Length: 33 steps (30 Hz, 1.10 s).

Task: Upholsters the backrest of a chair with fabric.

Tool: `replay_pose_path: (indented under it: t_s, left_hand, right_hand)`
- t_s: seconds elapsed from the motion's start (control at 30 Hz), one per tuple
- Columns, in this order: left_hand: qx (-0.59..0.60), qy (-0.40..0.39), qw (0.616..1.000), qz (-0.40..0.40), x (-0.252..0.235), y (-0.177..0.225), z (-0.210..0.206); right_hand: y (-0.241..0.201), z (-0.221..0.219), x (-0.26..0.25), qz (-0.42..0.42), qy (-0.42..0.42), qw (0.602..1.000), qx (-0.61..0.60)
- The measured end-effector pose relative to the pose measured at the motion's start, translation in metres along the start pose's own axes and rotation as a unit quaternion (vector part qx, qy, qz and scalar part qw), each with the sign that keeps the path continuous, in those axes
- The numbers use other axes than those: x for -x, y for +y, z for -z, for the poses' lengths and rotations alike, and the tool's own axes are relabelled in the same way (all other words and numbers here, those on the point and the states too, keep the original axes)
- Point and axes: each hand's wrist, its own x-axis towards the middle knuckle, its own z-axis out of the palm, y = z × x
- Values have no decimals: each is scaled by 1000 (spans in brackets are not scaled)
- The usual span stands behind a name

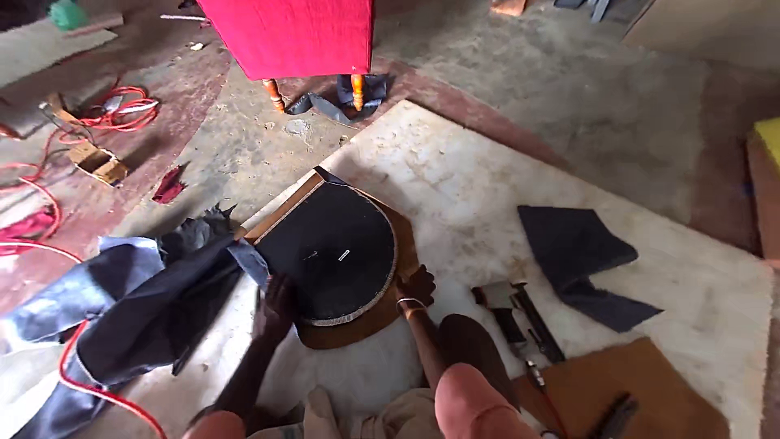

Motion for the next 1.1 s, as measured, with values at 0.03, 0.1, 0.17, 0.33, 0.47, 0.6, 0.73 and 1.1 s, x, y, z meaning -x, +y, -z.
replay_pose_path:
  t_s: [0.03,0.1,0.17,0.33,0.47,0.6,0.73,1.1]
  left_hand:
    - [15,-2,1000,-19,-3,18,-9]
    - [37,-36,997,-52,-8,62,-19]
    - [61,-81,992,-81,-15,107,-22]
    - [96,-58,988,-109,-37,163,-60]
    - [68,-48,994,-67,-48,181,-71]
    - [27,-72,994,-75,-51,181,-68]
    - [15,-68,993,-99,-52,175,-56]
    - [49,-126,976,-170,-45,145,-26]
  right_hand:
    - [-2,-11,4,-9,22,1000,-16]
    - [5,-19,8,-9,12,998,-67]
    - [14,-11,4,-20,-46,993,-110]
    - [35,-14,-8,-16,-194,972,-129]
    - [40,-8,-11,-70,-264,944,-185]
    - [46,5,-13,-55,-312,936,-156]
    - [50,9,3,-5,-307,938,-162]
    - [10,6,58,37,-234,940,-245]
